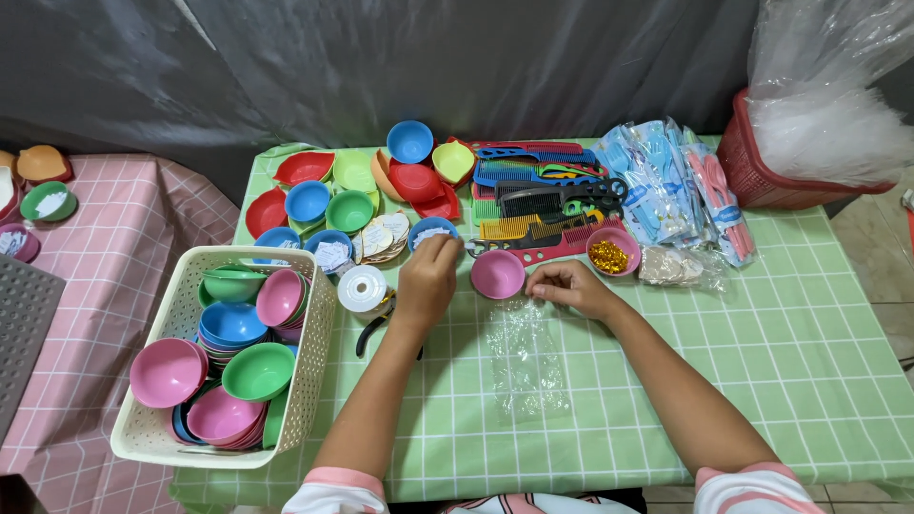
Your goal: The person places a small white packet into a pink plastic bowl, then wraps the bowl in a clear plastic bag and seals it. The person then picks up a green plastic bowl and places it on a new plastic bag.
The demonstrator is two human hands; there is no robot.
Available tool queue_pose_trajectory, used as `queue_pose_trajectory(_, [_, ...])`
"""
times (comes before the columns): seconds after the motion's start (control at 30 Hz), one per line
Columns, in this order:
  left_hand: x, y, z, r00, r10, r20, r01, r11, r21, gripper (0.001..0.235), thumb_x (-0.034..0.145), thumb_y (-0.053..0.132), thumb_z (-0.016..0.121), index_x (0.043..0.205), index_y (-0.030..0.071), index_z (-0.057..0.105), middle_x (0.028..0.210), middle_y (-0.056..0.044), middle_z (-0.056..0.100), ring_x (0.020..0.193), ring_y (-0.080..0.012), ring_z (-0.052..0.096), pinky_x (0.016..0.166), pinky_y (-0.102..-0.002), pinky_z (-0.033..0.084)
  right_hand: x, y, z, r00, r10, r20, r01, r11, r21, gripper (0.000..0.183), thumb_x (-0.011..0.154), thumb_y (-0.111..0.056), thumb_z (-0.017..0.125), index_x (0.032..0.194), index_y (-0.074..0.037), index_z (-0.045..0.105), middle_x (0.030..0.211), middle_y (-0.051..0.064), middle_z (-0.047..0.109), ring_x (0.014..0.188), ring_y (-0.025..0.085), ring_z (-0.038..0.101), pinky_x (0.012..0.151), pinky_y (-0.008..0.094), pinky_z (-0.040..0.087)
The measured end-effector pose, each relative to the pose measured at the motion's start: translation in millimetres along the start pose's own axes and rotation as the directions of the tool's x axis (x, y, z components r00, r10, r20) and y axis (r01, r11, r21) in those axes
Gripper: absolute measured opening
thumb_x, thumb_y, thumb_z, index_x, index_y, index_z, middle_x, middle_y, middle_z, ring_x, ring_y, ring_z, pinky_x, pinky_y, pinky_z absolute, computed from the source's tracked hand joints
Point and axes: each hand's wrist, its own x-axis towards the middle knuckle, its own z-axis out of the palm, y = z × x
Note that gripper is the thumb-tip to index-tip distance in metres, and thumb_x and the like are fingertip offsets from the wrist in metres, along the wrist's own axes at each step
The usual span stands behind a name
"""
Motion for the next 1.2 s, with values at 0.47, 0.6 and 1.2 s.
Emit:
queue_pose_trajectory(0.47, [-6, 25, 13, 0.980, 0.181, 0.086, -0.166, 0.973, -0.161, 0.011, 0.091, 0.006, 0.067, 0.085, 0.016, 0.069, 0.084, -0.001, 0.064, 0.093, -0.0223, 0.068, 0.079, -0.035, 0.055, 2, 6, -2, 1.000, -0.002, 0.017, 0.001, 1.000, 0.027, 0.017, 0.088, -0.016, 0.070, 0.094, -0.001, 0.076, 0.072, 0.010, 0.074, 0.050, 0.009, 0.055, 0.047, 0.022, 0.045])
queue_pose_trajectory(0.6, [1, 29, 8, 0.975, 0.207, 0.086, -0.191, 0.968, -0.163, 0.013, 0.086, 0.004, 0.070, 0.081, 0.016, 0.074, 0.082, -0.001, 0.067, 0.094, -0.0218, 0.066, 0.087, -0.039, 0.050, 2, 7, -2, 1.000, 0.007, 0.014, -0.007, 1.000, 0.029, 0.017, 0.088, -0.015, 0.070, 0.093, 0.000, 0.076, 0.073, 0.011, 0.074, 0.049, 0.008, 0.054, 0.046, 0.021, 0.044])
queue_pose_trajectory(1.2, [33, 40, -45, 0.859, -0.068, 0.508, 0.322, 0.842, -0.432, 0.080, 0.065, 0.015, 0.067, 0.142, 0.005, 0.047, 0.140, -0.026, 0.049, 0.126, -0.0487, 0.051, 0.101, -0.057, 0.042, 2, 5, -3, 0.999, 0.048, -0.019, -0.047, 0.998, 0.046, 0.017, 0.089, -0.016, 0.071, 0.093, 0.000, 0.076, 0.072, 0.012, 0.072, 0.050, 0.010, 0.054, 0.044, 0.022, 0.045])
